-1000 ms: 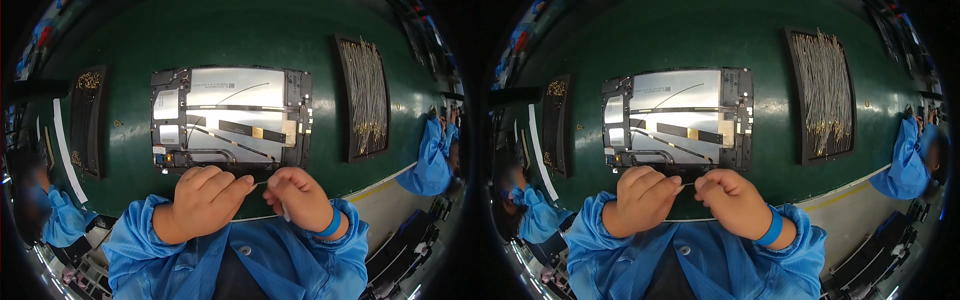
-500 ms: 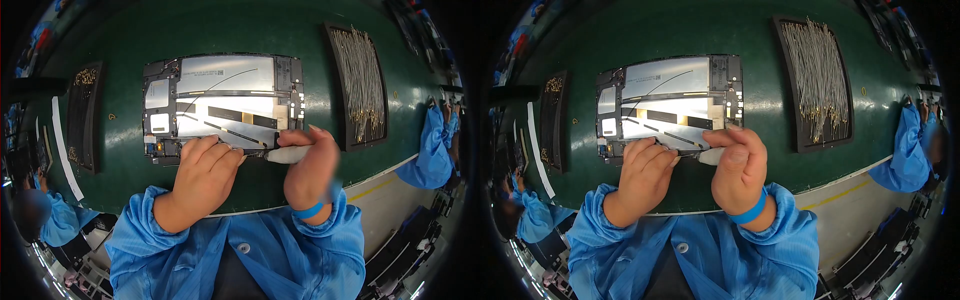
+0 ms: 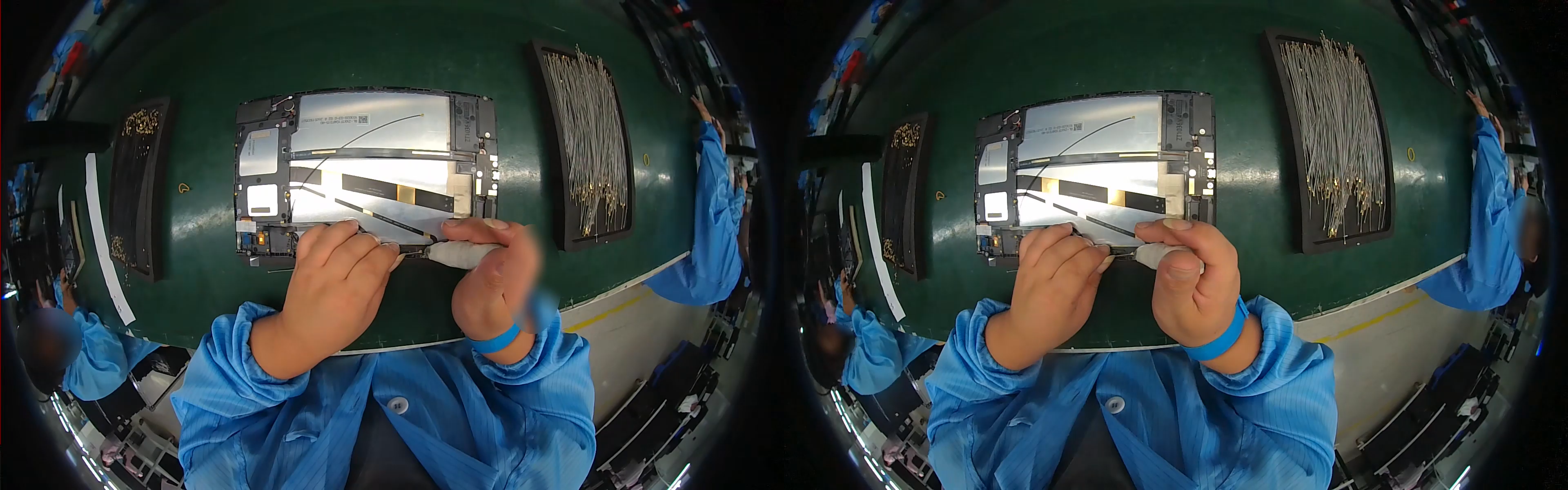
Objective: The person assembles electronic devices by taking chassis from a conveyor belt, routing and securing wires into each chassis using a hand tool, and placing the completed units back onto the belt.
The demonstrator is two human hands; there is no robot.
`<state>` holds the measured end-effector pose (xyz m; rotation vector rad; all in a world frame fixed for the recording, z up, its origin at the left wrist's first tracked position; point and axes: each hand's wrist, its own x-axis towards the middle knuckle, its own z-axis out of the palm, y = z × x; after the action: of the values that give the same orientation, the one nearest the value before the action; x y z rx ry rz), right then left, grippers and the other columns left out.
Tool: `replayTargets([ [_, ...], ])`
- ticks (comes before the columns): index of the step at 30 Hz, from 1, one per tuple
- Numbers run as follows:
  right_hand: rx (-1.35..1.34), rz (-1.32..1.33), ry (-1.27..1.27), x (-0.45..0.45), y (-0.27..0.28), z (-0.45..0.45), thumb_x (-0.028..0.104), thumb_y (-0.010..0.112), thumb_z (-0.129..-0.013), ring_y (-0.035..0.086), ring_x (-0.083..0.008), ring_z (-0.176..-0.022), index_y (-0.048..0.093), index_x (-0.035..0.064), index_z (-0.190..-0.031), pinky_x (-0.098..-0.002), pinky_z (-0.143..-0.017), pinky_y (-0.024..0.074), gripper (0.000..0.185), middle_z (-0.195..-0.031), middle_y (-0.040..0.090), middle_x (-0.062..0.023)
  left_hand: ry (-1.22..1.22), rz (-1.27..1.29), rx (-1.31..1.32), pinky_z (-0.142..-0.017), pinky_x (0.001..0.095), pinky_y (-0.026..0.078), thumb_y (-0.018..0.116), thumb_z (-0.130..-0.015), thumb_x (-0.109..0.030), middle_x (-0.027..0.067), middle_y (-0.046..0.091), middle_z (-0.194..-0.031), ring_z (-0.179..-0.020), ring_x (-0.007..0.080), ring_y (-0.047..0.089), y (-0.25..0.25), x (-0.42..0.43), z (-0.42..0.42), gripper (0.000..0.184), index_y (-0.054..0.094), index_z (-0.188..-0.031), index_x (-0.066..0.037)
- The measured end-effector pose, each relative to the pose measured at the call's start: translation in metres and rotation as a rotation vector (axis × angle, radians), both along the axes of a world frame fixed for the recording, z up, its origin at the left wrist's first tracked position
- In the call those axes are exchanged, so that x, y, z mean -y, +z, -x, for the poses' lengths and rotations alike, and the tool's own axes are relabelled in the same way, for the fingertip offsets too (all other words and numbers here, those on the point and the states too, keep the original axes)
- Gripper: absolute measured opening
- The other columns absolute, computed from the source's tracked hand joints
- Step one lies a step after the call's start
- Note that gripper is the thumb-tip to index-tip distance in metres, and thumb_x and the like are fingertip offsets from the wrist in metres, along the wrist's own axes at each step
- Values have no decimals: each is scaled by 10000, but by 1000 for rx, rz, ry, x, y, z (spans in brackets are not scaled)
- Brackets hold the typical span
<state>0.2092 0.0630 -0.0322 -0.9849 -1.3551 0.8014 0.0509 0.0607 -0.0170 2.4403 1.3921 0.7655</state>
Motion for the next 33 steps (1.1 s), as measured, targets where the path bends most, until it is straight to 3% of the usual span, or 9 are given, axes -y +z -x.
replayTargets([
  [11,-109,77,-5,1,-1,-1,249,376,-863,553,-175,-789,358,14,-1020,-286,-715,432,282,-854,567,-140,2,16,7,-746,344,349,615,-629,-74,43,531,-802,-838,227,478,3,-1,-1,192,574,-816,-74],
  [14,-14,68,36,0,2,-3,263,375,-862,550,-171,-786,356,14,-1020,-289,-713,434,296,-845,567,-140,1,24,3,-746,344,349,615,-626,-72,43,531,-802,-840,226,478,3,-1,-1,195,574,-816,-73],
  [17,-126,67,28,2,2,2,255,409,-853,556,-187,-771,408,12,-975,-293,-709,435,271,-842,570,-132,2,25,3,-750,345,349,615,-624,-69,43,530,-807,-845,226,477,2,-1,0,194,572,-814,-72],
  [20,95,-4,42,-3,5,0,206,509,-805,561,-219,-712,469,15,-903,-294,-656,441,218,-807,572,-119,-4,26,8,-756,351,348,611,-617,-63,44,529,-815,-852,229,474,3,-1,-1,210,567,-822,-71],
  [23,593,-75,240,-19,41,4,161,586,-718,541,-251,-654,515,24,-822,-308,-595,432,186,-749,565,-104,-10,55,0,-762,361,347,606,-606,-56,45,527,-822,-859,233,472,5,0,1,237,560,-838,-68],
  [24,527,-116,189,-18,34,10,159,609,-673,522,-258,-606,529,31,-768,-320,-547,418,178,-675,553,-87,-13,64,-2,-764,365,347,605,-602,-54,46,527,-823,-861,234,471,5,-1,1,247,558,-843,-67],
  [30,445,-90,83,-15,24,10,180,598,-693,520,-275,-567,544,32,-701,-323,-527,422,158,-610,542,-86,-31,20,-25,-762,377,352,601,-600,-51,51,528,-825,-854,240,473,4,-2,0,245,550,-840,-59],
  [33,343,174,45,-15,25,8,193,586,-713,534,-280,-592,554,29,-746,-327,-550,435,171,-635,552,-100,-29,12,-23,-766,380,351,603,-612,-54,53,529,-825,-850,241,474,4,-1,-1,233,551,-839,-57],
])
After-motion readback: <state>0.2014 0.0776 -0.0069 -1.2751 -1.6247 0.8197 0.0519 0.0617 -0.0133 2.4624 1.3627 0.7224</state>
